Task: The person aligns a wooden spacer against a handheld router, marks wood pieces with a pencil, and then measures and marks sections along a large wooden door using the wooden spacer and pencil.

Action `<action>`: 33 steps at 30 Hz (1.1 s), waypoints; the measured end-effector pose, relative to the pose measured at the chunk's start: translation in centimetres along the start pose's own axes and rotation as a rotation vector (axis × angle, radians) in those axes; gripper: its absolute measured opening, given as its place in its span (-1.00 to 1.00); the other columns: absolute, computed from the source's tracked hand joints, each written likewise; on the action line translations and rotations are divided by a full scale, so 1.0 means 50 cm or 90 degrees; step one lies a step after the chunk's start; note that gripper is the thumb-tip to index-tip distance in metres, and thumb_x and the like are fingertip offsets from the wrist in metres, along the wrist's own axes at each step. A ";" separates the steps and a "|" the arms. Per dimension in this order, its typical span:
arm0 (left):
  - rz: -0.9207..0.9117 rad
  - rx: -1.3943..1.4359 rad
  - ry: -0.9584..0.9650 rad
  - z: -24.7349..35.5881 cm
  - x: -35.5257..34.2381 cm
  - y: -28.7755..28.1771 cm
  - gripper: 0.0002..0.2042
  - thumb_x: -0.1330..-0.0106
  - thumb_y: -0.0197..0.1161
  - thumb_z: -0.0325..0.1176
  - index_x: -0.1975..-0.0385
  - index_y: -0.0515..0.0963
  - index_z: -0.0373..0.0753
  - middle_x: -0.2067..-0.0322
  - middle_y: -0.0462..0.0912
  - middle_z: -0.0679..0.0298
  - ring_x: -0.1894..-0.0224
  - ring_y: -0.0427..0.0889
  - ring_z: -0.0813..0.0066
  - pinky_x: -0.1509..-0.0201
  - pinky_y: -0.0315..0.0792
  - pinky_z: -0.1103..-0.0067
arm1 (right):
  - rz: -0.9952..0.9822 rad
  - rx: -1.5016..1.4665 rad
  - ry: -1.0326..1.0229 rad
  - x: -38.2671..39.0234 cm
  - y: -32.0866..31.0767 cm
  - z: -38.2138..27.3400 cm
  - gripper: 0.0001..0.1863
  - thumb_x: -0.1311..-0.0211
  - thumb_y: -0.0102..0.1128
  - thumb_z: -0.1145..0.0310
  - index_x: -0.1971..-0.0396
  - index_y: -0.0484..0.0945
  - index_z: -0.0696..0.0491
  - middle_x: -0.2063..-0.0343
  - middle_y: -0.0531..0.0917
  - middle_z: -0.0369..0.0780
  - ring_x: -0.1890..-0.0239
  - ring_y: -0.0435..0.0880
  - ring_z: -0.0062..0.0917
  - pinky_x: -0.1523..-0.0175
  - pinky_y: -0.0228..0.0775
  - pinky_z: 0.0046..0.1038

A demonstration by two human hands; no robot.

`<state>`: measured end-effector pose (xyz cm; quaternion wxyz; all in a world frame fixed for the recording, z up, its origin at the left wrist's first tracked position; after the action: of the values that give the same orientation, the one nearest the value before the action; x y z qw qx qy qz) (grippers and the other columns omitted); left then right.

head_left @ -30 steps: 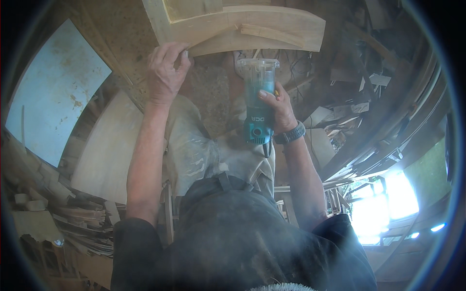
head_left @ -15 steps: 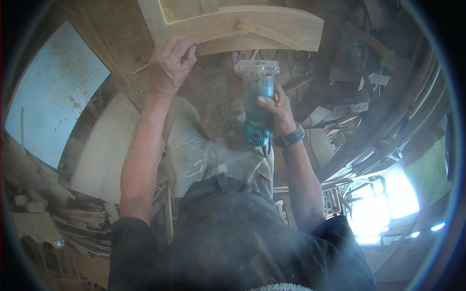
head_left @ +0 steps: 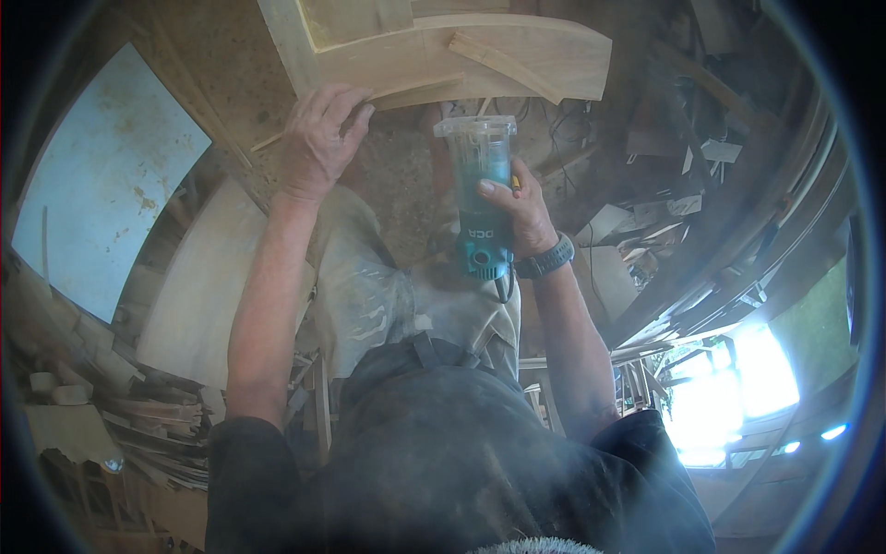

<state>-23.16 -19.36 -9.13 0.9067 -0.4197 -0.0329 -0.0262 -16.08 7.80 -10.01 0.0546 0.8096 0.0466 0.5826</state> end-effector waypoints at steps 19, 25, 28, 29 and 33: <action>-0.048 0.015 -0.026 -0.008 -0.014 0.006 -0.87 -0.30 0.34 -0.29 0.20 0.68 -0.08 0.25 0.67 0.35 0.17 0.66 0.26 0.08 0.54 0.38 | -0.028 -0.061 0.016 0.000 0.021 -0.003 -0.28 0.00 0.54 0.19 -0.10 0.40 0.21 0.24 0.56 -0.22 0.21 0.62 -0.55 0.08 0.52 -0.47; -0.032 0.033 -0.018 -0.003 -0.008 0.003 -0.86 -0.26 0.37 -0.32 0.21 0.68 -0.07 0.26 0.66 0.35 0.17 0.67 0.27 0.11 0.55 0.39 | -0.025 -0.059 0.013 0.002 0.022 -0.004 -0.26 0.00 0.55 0.18 -0.12 0.39 0.20 0.20 0.58 -0.20 0.18 0.63 -0.52 0.06 0.53 -0.45; -0.025 0.027 -0.001 0.004 -0.002 0.003 -0.84 -0.21 0.40 -0.36 0.21 0.68 -0.06 0.26 0.66 0.37 0.17 0.66 0.30 0.13 0.55 0.40 | -0.025 -0.059 0.012 0.001 0.017 0.003 -0.26 0.00 0.55 0.18 -0.12 0.39 0.20 0.20 0.58 -0.20 0.18 0.63 -0.52 0.07 0.53 -0.45; -0.024 0.026 -0.001 0.007 0.001 0.004 -0.84 -0.21 0.40 -0.36 0.21 0.68 -0.06 0.26 0.66 0.37 0.17 0.66 0.30 0.13 0.55 0.40 | -0.029 -0.062 0.011 0.001 0.016 0.005 -0.26 0.00 0.55 0.18 -0.12 0.39 0.19 0.20 0.58 -0.20 0.19 0.63 -0.52 0.07 0.53 -0.45; -0.023 0.017 0.012 0.014 0.016 0.009 -0.80 -0.15 0.43 -0.40 0.22 0.69 -0.04 0.25 0.66 0.42 0.18 0.65 0.35 0.10 0.55 0.43 | -0.036 -0.062 0.018 0.002 0.017 0.007 -0.28 0.00 0.55 0.18 -0.10 0.40 0.20 0.22 0.58 -0.21 0.21 0.63 -0.53 0.08 0.53 -0.46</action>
<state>-22.34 -18.55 -8.97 0.9118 -0.4068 -0.0323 -0.0457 -15.68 6.96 -9.90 0.1102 0.7962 0.0420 0.5935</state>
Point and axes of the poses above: each hand's wrist, its own x-axis away from the middle knuckle, its own y-axis out of the palm, z = x × y, the point moved 10 cm from there along -x, towards the middle knuckle
